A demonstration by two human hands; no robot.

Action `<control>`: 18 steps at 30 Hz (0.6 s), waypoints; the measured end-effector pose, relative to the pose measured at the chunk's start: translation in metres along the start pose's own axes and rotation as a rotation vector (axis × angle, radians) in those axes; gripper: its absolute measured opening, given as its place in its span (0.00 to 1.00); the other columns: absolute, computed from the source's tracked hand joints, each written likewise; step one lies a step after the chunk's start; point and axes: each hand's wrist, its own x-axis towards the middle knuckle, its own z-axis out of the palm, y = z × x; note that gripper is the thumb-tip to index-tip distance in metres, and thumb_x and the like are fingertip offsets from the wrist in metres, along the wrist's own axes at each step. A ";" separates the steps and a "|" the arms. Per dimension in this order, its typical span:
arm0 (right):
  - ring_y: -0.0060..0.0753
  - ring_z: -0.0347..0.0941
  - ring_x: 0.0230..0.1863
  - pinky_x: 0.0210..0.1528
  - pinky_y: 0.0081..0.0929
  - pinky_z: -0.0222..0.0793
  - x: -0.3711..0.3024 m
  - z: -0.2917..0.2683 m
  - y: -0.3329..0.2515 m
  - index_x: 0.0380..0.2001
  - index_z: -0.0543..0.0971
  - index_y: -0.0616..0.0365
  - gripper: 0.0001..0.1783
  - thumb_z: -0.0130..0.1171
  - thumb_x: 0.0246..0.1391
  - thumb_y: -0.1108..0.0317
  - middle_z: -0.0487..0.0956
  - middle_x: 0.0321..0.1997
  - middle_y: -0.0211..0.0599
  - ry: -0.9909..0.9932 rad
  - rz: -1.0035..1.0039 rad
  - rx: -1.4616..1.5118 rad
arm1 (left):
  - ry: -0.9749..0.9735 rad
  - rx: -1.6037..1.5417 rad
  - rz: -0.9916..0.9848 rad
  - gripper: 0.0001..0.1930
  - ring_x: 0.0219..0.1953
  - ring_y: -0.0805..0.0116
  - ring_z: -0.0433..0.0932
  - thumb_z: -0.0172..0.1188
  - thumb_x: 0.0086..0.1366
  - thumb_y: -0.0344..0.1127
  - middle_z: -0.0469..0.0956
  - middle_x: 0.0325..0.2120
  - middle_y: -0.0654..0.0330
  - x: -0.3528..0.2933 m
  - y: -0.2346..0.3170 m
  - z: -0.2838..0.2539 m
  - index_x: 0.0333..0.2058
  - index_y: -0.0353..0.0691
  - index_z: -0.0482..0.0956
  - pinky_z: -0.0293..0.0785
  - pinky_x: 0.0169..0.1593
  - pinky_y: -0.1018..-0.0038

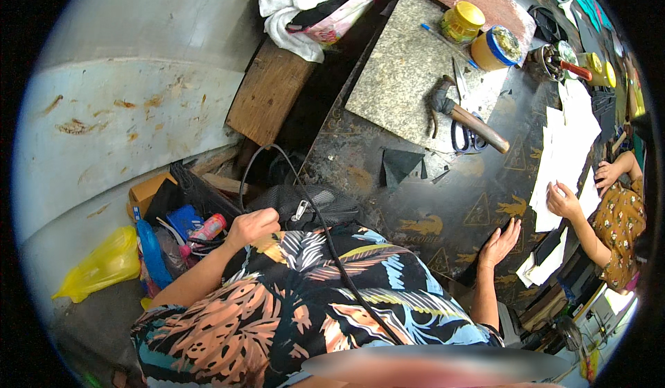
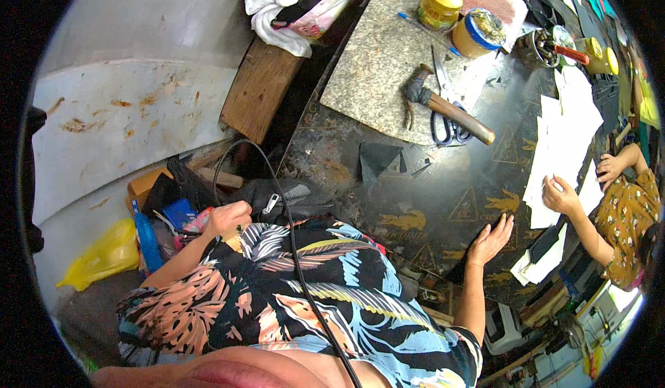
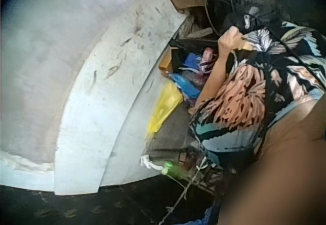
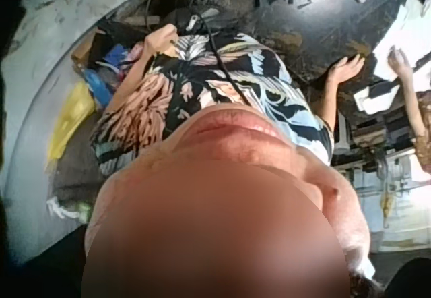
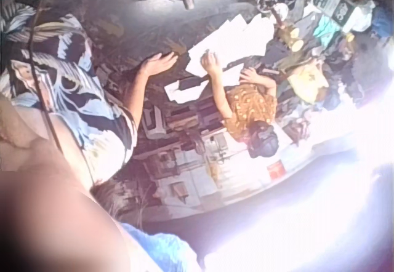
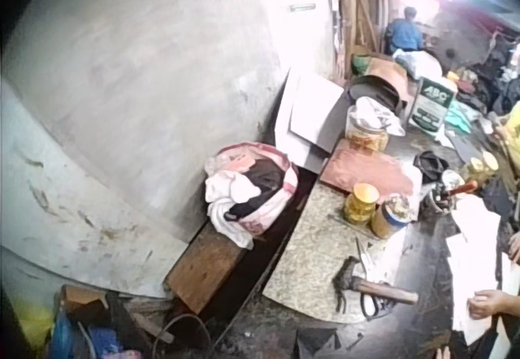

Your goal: The person retrieves a black shoe from under a workbench, then uses scissors to trim excess white fabric from the shoe's interior lining. They repeatedly cut and adjust the fabric inside the shoe while holding it open with the other hand.

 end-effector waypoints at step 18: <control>0.63 0.43 0.77 0.75 0.58 0.39 0.036 -0.001 -0.283 0.68 0.67 0.41 0.45 0.66 0.48 0.39 0.50 0.76 0.58 -0.105 -0.045 0.121 | -0.029 -0.023 0.141 0.07 0.33 0.67 0.80 0.63 0.47 0.33 0.74 0.32 0.64 0.008 -0.085 -0.054 0.26 0.44 0.74 0.76 0.33 0.73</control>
